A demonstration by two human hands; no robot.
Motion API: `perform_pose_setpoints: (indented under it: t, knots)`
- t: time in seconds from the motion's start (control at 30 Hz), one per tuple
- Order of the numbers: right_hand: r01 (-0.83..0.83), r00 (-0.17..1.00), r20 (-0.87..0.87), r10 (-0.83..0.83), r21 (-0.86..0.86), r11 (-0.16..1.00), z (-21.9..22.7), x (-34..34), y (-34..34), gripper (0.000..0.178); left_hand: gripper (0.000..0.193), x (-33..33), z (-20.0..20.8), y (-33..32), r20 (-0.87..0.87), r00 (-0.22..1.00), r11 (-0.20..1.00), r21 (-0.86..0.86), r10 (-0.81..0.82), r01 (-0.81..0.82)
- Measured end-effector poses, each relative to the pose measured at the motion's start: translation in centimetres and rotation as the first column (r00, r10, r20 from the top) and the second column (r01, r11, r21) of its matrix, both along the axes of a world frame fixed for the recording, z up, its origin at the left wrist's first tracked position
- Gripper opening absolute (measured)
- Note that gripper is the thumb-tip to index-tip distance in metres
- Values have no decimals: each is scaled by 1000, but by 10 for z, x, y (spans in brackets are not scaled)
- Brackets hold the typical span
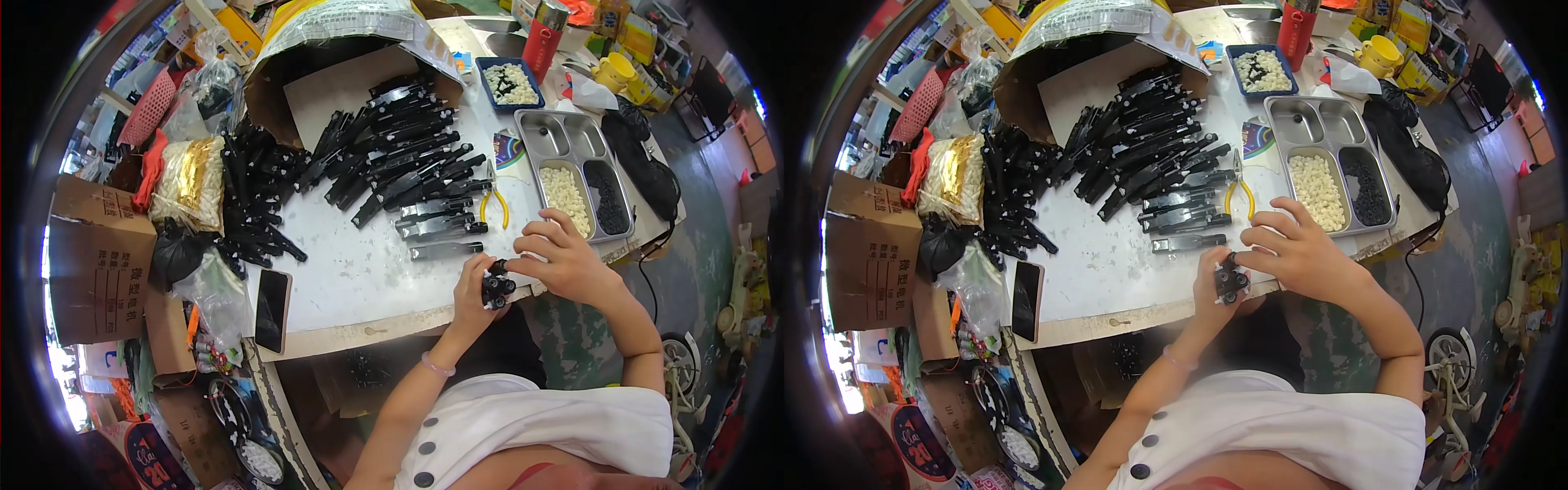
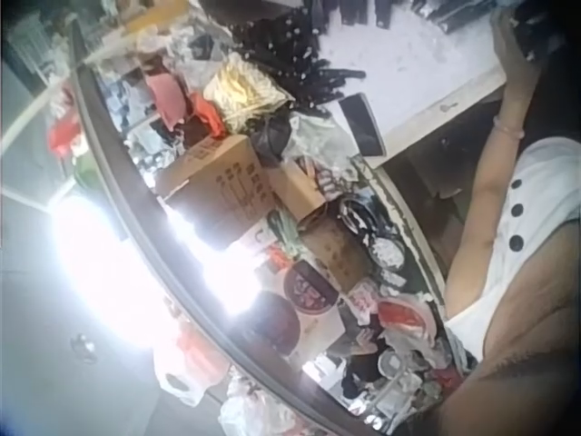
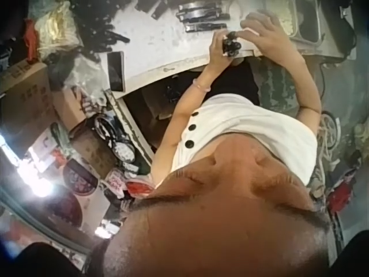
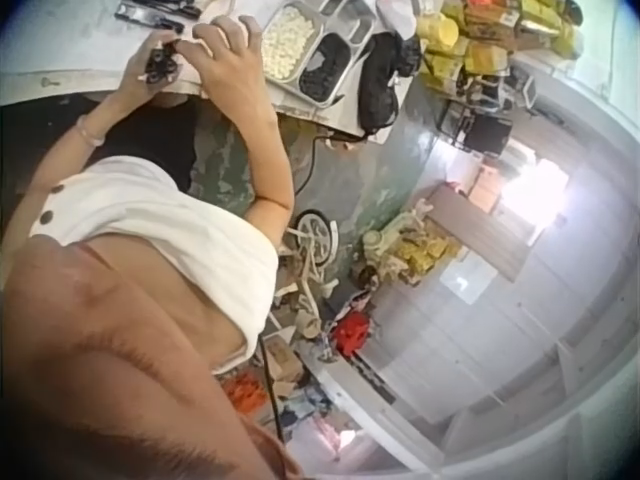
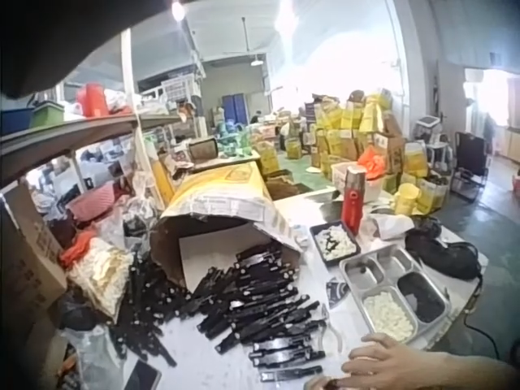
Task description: Assembling small black plastic components by inserting metal pins using pliers at a workbench.
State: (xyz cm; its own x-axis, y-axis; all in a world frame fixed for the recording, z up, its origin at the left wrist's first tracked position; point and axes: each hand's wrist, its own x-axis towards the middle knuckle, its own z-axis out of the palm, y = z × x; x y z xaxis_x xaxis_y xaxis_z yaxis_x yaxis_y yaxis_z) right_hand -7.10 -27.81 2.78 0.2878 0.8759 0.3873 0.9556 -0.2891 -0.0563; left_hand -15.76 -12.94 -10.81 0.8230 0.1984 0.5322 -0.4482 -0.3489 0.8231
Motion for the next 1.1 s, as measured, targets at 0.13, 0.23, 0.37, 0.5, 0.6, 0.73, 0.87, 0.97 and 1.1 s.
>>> perform_pose_setpoints:
  t: [0.13,0.23,0.37,0.5,0.6,0.73,0.87,0.97,1.1]
  knots:
    - [17,999,41,-16,-28,999,-4,4,-1,27,67,1,-2,-5,-47,999,1000,-6,-6,6]
    - [-7,999,34,8,-19,1000,-5,5,-3,29,49,-3,-16,-2,-68,997,999,-29,-20,18]
    - [-39,999,-12,39,-41,998,0,8,-6,28,55,-4,-21,-6,-174,983,998,-30,54,-60]
    - [-8,997,-76,14,70,998,-8,14,-13,29,54,-1,-22,-7,-99,994,998,-42,47,-51]
    - [234,971,-105,-213,266,935,-7,41,-41,19,57,-2,-28,-5,-100,994,999,-8,48,-49]
    - [700,698,12,-716,196,687,-32,89,-114,11,58,-3,-16,-8,-117,992,998,6,57,-57]
    - [782,623,95,-776,-73,619,-90,116,-145,13,57,-1,-16,-9,-69,994,996,45,85,-82]
    - [777,629,99,-771,-97,622,-104,127,-148,12,56,-2,-17,-8,-98,992,997,29,80,-78]
    - [729,684,131,-718,-82,680,-106,127,-148,10,54,-1,-15,-8,-75,994,997,16,79,-78]
